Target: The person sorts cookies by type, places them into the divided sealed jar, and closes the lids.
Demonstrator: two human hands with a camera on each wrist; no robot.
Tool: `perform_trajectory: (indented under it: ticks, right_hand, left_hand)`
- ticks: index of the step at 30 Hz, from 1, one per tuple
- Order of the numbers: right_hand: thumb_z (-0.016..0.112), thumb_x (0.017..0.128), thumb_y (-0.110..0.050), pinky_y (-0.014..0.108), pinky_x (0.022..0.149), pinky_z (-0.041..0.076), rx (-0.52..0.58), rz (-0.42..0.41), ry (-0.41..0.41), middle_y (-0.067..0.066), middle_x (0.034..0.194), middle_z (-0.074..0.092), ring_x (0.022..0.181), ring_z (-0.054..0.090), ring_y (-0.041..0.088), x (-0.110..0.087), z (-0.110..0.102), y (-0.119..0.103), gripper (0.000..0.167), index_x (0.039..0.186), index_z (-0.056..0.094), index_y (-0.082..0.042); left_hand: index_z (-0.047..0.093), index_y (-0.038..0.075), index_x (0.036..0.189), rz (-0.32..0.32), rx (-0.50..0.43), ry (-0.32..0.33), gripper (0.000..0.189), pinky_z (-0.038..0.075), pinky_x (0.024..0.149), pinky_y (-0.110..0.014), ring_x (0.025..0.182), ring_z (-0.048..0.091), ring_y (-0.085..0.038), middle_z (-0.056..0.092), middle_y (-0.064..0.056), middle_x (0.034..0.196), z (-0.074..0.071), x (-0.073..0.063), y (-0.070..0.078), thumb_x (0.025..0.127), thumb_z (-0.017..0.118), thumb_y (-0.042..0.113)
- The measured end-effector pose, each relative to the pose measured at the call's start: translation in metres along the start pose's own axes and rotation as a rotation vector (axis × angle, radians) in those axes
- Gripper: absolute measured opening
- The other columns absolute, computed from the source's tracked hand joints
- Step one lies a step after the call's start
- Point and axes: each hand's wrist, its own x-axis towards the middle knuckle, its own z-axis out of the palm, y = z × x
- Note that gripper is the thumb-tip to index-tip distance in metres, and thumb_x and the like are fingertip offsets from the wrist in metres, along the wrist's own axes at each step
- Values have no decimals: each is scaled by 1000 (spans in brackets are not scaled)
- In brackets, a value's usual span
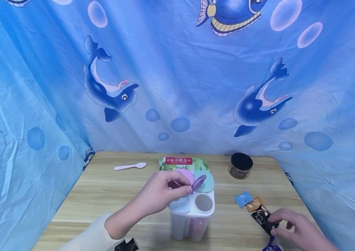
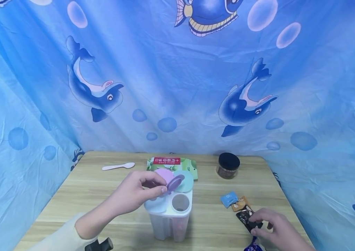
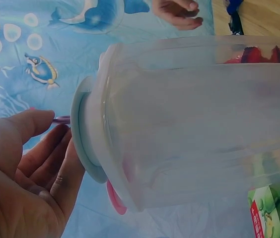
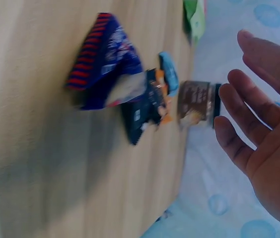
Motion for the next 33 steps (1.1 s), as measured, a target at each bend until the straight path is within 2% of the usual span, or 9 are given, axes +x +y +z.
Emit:
perform_trajectory:
  ticks: [4, 8, 11, 14, 18, 21, 23, 26, 33]
  right_hand:
    - [74, 95, -30, 23, 61, 48, 60, 21, -99, -1, 109, 72, 92, 61, -3, -7, 5, 16, 21, 112, 72, -18]
    - [71, 97, -17, 22, 58, 44, 143, -82, -150, -5, 110, 71, 92, 60, -2, -13, 14, 32, 18, 114, 71, -17]
    - [74, 93, -10, 21, 54, 40, 119, -198, -117, -9, 111, 69, 92, 58, -4, -15, 23, 42, 24, 115, 71, -18]
    - [77, 89, -10, 21, 53, 38, 100, -228, -115, -15, 113, 66, 95, 55, -6, -15, 27, 47, 29, 116, 71, -18]
    - [78, 90, -14, 21, 57, 38, 149, -129, -200, -20, 116, 62, 97, 52, -8, -13, 27, 50, 30, 119, 71, -18]
    - [76, 92, -13, 21, 59, 40, 191, -117, -250, -19, 117, 62, 98, 53, -8, -11, 28, 52, 30, 121, 69, -15]
    - [74, 93, -10, 21, 60, 43, 214, -153, -269, -16, 117, 63, 100, 53, -7, -10, 29, 53, 30, 122, 68, -12]
    - [73, 93, -8, 22, 61, 45, 223, -184, -275, -13, 116, 64, 102, 54, -7, -8, 32, 55, 28, 120, 67, -9]
    - [72, 96, -14, 20, 66, 48, 174, -105, -279, -8, 109, 67, 96, 55, -8, -9, 34, 54, 19, 114, 71, -11]
  left_hand:
    - [79, 22, 94, 12, 10, 1, 4, 59, 79, -26, 86, 70, -6, 74, 13, 90, 0, 0, -1, 92, 76, 21]
    - [79, 22, 93, 13, 21, 0, 4, 58, 79, -25, 86, 69, -6, 74, 12, 90, 1, -1, -1, 92, 76, 23]
    - [79, 22, 93, 11, 15, -2, 3, 58, 79, -25, 85, 69, -6, 74, 11, 90, 2, -1, -1, 91, 77, 24]
    - [79, 21, 92, 11, 8, 3, 3, 58, 78, -25, 85, 69, -6, 74, 11, 90, 2, -1, -1, 91, 77, 24]
    - [79, 21, 92, 10, 10, 13, 4, 58, 78, -25, 85, 69, -6, 74, 11, 89, 1, -1, -2, 91, 77, 24]
    - [79, 21, 92, 10, 13, 13, 4, 58, 79, -25, 85, 69, -6, 74, 11, 89, 1, 0, -2, 91, 77, 24]
    - [79, 21, 92, 12, 12, 11, 3, 58, 79, -25, 85, 69, -6, 74, 11, 89, 1, 1, -2, 91, 77, 23]
    - [79, 21, 92, 16, 7, 8, 3, 58, 79, -25, 85, 69, -6, 74, 11, 90, 0, 1, -2, 91, 77, 23]
    - [79, 22, 92, 4, 15, 5, 3, 58, 80, -25, 86, 69, -6, 74, 12, 89, 0, -1, -2, 91, 77, 24]
